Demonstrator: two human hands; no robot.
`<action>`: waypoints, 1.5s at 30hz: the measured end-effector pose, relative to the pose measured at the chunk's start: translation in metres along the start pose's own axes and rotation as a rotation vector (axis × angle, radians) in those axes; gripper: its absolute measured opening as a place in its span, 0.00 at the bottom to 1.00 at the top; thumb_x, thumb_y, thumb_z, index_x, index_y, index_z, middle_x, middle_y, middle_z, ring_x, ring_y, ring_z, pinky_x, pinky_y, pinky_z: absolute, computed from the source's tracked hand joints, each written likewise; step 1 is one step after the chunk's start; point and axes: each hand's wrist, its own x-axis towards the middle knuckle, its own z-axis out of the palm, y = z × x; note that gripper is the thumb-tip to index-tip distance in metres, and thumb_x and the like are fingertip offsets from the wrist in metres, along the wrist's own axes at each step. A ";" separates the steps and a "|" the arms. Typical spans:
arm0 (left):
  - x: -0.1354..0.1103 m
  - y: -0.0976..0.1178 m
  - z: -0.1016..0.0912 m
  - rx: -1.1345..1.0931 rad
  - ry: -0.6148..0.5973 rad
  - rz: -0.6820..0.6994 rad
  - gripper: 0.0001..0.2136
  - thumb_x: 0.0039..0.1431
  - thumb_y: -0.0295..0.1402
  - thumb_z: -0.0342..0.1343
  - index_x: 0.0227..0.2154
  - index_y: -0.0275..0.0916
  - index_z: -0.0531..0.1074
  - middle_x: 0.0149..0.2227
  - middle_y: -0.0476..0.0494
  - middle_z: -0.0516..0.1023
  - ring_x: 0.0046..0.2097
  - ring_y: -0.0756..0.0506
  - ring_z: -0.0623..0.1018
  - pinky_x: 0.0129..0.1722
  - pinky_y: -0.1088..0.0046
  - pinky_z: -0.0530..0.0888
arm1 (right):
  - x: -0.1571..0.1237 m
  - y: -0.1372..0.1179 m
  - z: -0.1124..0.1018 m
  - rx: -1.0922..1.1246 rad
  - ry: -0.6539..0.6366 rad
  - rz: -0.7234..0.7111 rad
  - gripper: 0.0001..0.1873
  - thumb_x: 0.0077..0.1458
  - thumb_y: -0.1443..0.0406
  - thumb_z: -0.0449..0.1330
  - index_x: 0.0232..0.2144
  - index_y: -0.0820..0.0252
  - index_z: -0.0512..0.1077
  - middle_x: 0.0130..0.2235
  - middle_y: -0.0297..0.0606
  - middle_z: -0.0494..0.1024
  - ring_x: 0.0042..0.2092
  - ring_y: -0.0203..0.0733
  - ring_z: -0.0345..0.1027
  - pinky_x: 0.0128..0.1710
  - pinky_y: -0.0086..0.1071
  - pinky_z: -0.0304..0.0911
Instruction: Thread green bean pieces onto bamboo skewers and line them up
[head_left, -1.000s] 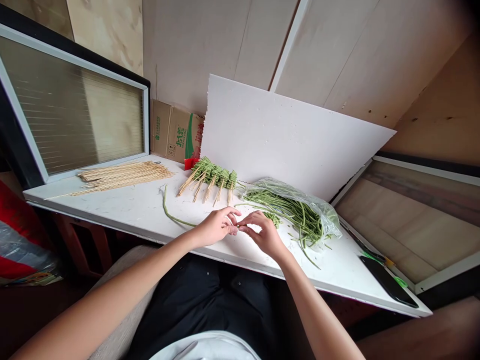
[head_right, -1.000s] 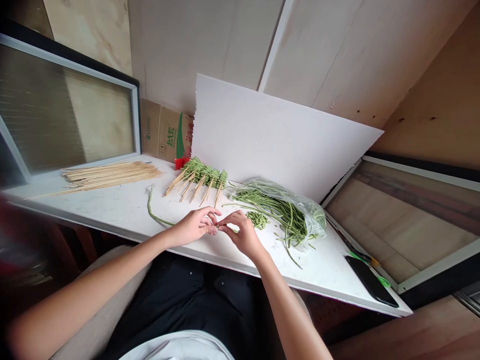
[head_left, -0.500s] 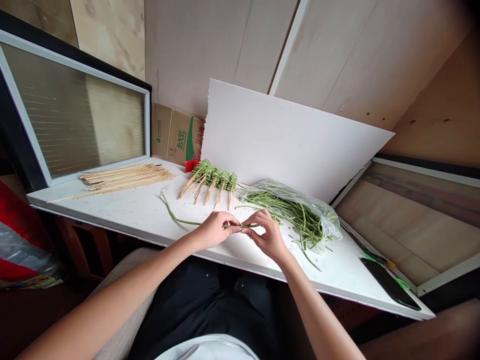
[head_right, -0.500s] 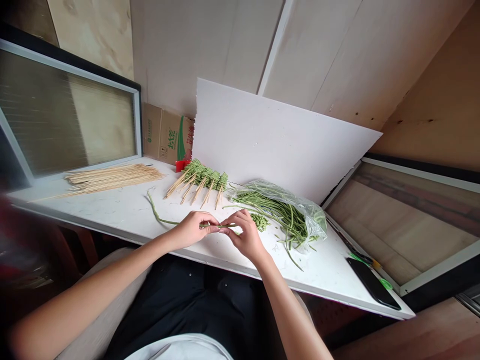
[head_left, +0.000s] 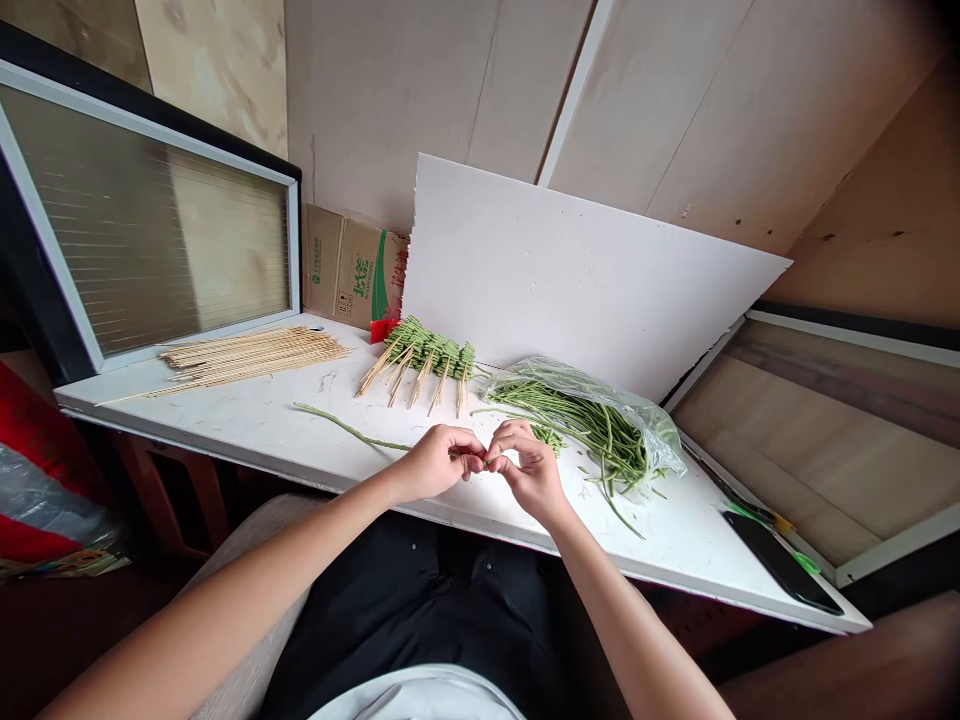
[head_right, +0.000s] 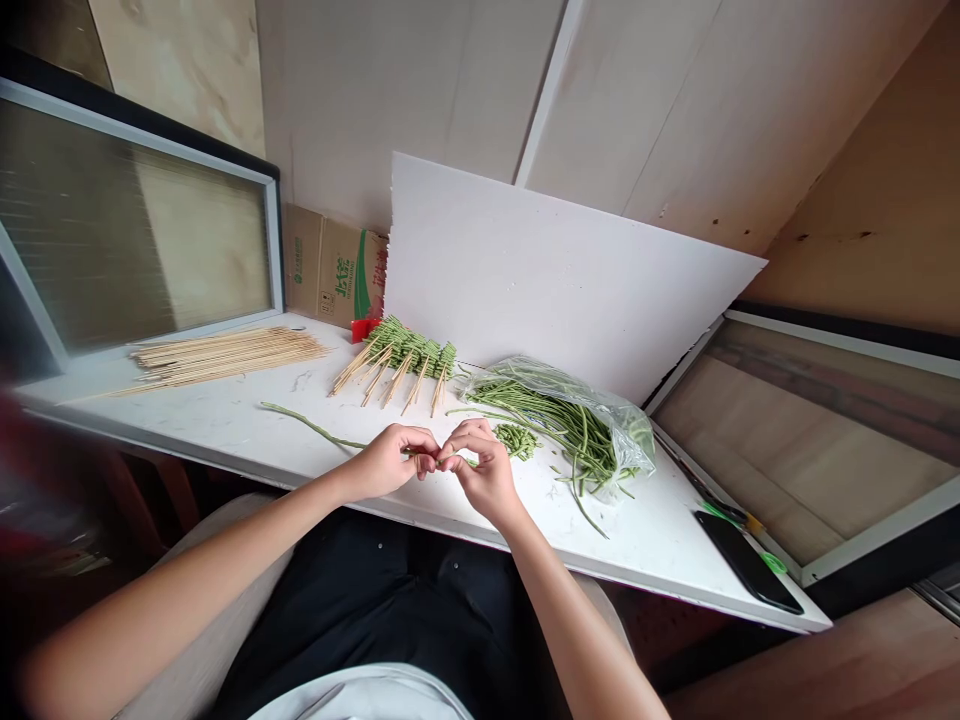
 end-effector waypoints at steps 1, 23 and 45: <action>0.000 0.001 0.001 -0.012 0.006 0.004 0.07 0.59 0.25 0.58 0.28 0.34 0.78 0.29 0.47 0.76 0.28 0.52 0.73 0.32 0.76 0.72 | 0.000 0.002 0.000 0.053 0.003 0.019 0.17 0.58 0.47 0.68 0.29 0.51 0.80 0.30 0.39 0.76 0.43 0.51 0.66 0.49 0.46 0.63; 0.003 0.004 -0.026 -0.090 -0.167 -0.090 0.13 0.64 0.40 0.61 0.33 0.33 0.81 0.32 0.40 0.81 0.26 0.51 0.74 0.28 0.73 0.74 | 0.004 0.041 -0.076 -0.175 0.316 0.119 0.11 0.59 0.54 0.69 0.39 0.53 0.83 0.34 0.39 0.77 0.40 0.48 0.68 0.41 0.40 0.65; 0.003 -0.017 -0.024 0.250 -0.044 -0.046 0.12 0.64 0.37 0.61 0.45 0.40 0.84 0.43 0.38 0.84 0.38 0.45 0.78 0.38 0.71 0.74 | -0.021 0.094 -0.059 -0.396 -0.235 0.298 0.29 0.71 0.46 0.50 0.35 0.56 0.83 0.38 0.44 0.84 0.41 0.48 0.78 0.46 0.43 0.73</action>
